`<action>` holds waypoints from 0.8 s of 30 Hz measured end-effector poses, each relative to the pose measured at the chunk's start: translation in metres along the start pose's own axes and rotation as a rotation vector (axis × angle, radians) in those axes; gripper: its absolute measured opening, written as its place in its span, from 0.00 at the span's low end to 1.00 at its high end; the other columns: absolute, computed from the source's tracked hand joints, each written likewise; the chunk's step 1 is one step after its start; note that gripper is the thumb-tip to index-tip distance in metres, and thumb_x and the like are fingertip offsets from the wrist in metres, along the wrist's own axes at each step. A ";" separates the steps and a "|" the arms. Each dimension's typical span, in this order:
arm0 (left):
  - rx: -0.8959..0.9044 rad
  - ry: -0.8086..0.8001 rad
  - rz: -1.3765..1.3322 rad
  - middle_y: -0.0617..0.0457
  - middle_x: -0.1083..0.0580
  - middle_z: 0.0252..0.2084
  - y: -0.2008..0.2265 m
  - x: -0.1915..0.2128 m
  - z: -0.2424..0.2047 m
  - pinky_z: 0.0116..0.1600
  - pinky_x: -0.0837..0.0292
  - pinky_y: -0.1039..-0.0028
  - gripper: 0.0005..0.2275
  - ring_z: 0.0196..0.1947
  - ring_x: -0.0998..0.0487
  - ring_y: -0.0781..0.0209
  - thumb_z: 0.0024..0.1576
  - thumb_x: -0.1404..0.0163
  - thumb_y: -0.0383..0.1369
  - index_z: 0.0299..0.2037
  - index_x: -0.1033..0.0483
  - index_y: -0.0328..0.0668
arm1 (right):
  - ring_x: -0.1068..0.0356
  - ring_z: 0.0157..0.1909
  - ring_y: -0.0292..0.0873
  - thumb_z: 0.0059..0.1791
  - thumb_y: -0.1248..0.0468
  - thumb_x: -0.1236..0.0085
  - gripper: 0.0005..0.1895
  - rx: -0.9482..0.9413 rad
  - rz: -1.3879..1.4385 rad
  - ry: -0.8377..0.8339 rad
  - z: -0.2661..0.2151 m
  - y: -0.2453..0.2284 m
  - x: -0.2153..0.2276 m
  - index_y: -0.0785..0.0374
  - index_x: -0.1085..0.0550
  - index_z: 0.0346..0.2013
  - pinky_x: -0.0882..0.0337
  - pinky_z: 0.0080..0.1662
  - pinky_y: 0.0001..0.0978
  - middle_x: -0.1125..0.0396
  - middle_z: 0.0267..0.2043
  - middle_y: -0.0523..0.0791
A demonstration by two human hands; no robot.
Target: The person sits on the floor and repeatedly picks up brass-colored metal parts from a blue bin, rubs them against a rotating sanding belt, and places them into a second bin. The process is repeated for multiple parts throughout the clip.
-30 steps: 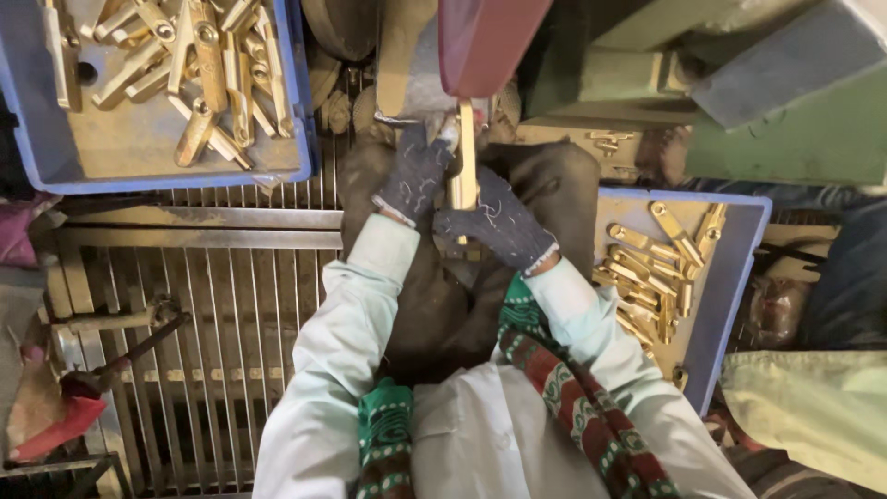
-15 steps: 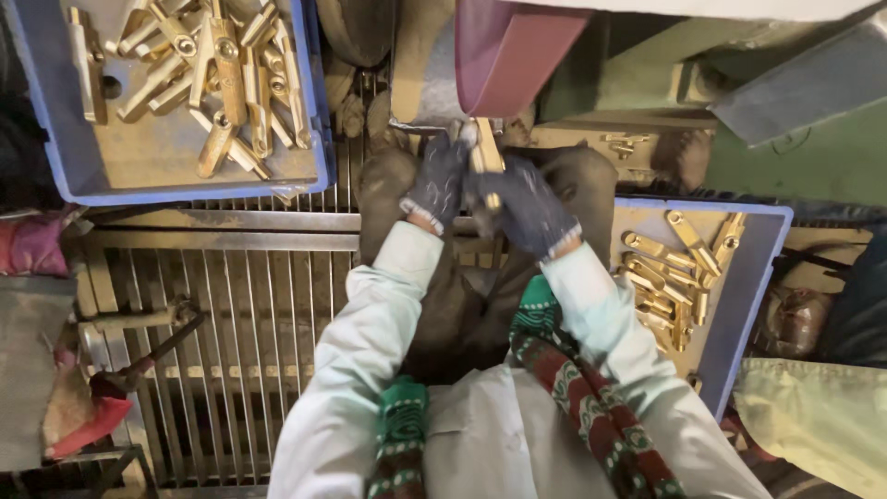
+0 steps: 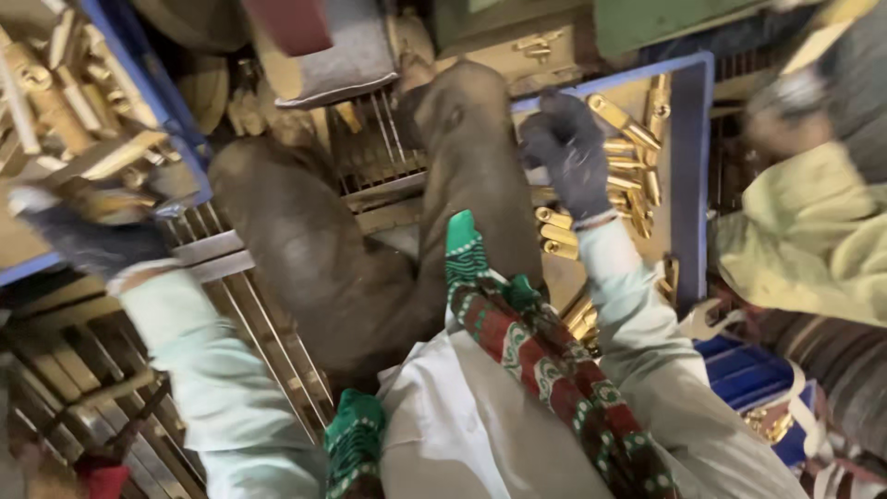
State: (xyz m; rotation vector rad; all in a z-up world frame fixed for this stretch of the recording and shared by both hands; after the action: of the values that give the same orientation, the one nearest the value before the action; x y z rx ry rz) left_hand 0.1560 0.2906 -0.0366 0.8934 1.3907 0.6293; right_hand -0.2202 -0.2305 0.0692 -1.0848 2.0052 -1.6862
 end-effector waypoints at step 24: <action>0.528 -0.014 -0.271 0.48 0.27 0.48 -0.039 -0.201 -0.089 0.49 0.24 0.62 0.25 0.44 0.24 0.54 0.68 0.49 0.42 0.72 0.38 0.40 | 0.30 0.49 0.57 0.44 0.59 0.40 0.18 0.278 -0.955 -0.306 -0.011 0.095 0.045 0.60 0.23 0.47 0.29 0.49 0.50 0.28 0.45 0.49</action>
State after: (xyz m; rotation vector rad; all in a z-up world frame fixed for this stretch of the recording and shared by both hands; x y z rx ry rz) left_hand 0.0411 0.1179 0.0473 1.0885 1.6626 0.0417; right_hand -0.2908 -0.2524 -0.0067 -2.2153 1.0374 -1.9184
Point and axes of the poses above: each hand's wrist, its own z-axis towards the middle knuckle, its own x-axis out of the back of the hand, y = z × x, the point moved 7 cm from there along z, towards the middle knuckle
